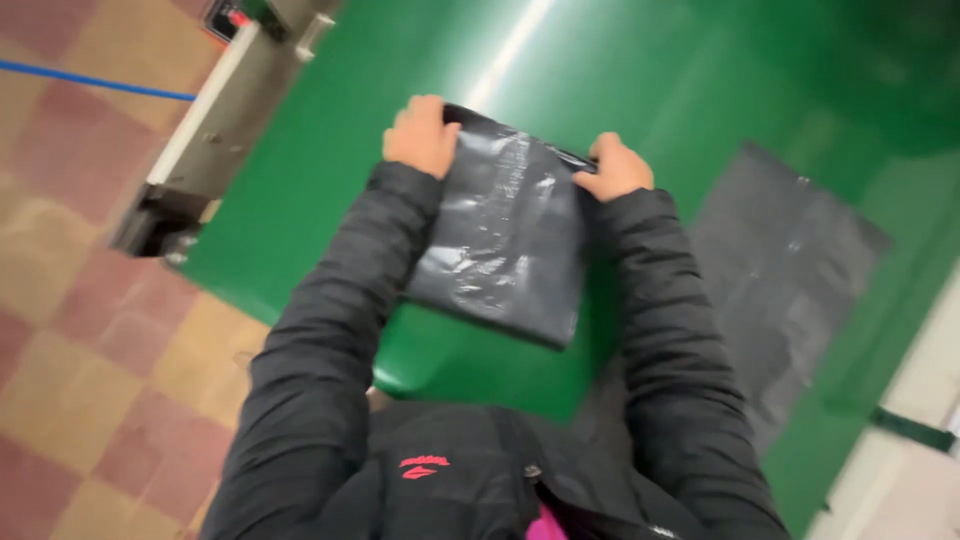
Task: Folding black plastic bags on a conveyor belt and placing them into a collection crate.
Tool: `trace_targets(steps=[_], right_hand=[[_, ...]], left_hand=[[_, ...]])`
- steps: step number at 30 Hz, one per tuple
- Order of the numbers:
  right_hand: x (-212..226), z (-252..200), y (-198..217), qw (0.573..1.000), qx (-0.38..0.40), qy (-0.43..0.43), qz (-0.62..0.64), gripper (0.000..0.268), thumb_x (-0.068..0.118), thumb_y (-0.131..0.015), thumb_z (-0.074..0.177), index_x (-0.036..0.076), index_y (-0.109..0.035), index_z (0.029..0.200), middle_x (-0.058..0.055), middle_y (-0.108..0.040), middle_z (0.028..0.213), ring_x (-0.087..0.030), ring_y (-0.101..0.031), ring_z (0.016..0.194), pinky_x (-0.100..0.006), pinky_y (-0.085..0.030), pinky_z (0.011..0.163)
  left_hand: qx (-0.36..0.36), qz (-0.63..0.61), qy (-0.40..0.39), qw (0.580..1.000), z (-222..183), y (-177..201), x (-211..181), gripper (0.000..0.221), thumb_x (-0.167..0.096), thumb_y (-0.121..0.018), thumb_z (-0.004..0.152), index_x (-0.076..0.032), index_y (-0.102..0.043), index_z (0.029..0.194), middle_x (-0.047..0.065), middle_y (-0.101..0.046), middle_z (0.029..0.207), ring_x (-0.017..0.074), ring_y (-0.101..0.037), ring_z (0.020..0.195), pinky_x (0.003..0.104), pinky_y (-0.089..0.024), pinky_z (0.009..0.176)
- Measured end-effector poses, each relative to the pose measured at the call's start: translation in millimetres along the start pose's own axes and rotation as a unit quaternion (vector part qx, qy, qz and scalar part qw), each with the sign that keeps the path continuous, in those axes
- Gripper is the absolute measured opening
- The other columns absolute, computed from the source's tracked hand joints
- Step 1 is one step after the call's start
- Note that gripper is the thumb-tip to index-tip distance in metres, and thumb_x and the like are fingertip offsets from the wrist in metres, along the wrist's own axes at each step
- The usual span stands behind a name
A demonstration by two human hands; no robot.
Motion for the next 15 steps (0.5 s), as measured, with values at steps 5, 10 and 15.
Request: trace_targets(steps=[5,10,15], right_hand=[[42.8,15.1,-15.1,0.994,0.003,0.082,-0.076,0.029,0.028,-0.083,0.079,0.009,-0.065,0.093,-0.015,-0.066,0.096,-0.038,-0.059,0.096,-0.049,-0.049,0.084],[145.1,-104.6,57.5,0.982,-0.142,0.115,-0.050,0.020,0.005,-0.072,0.086,0.009,-0.067,0.106,-0.010,-0.068,0.103,-0.033,-0.060,0.098,-0.046,-0.044,0.085],[199.0,-217.5,46.9,0.955,-0.200,0.214,-0.052,0.022,0.001,-0.074,0.079,0.013,-0.070,0.097,-0.002,-0.068,0.099,-0.027,-0.061,0.102,-0.043,-0.043,0.089]], left_hand=[[0.104,-0.019,-0.083,0.991,-52.9,-14.4,-58.5,0.030,-0.039,-0.076,0.082,-0.017,-0.069,0.100,0.005,-0.071,0.103,0.0276,-0.065,0.111,0.042,-0.050,0.090],[0.278,-0.707,0.284,0.585,-130.5,-201.0,55.9,0.100,-0.089,-0.035,0.086,-0.011,-0.054,0.145,0.013,-0.059,0.148,0.0255,-0.059,0.133,0.045,-0.043,0.105],[0.255,-0.805,0.357,0.399,-145.2,-88.8,67.8,0.109,-0.089,-0.027,0.083,-0.001,-0.052,0.143,0.018,-0.060,0.142,0.0327,-0.057,0.129,0.049,-0.045,0.107]])
Point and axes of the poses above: each hand's wrist, its own z-axis towards the middle knuckle, its own y-axis out of the back of the hand, x = y × z, the point moved 9 cm from there along z, towards the middle knuckle
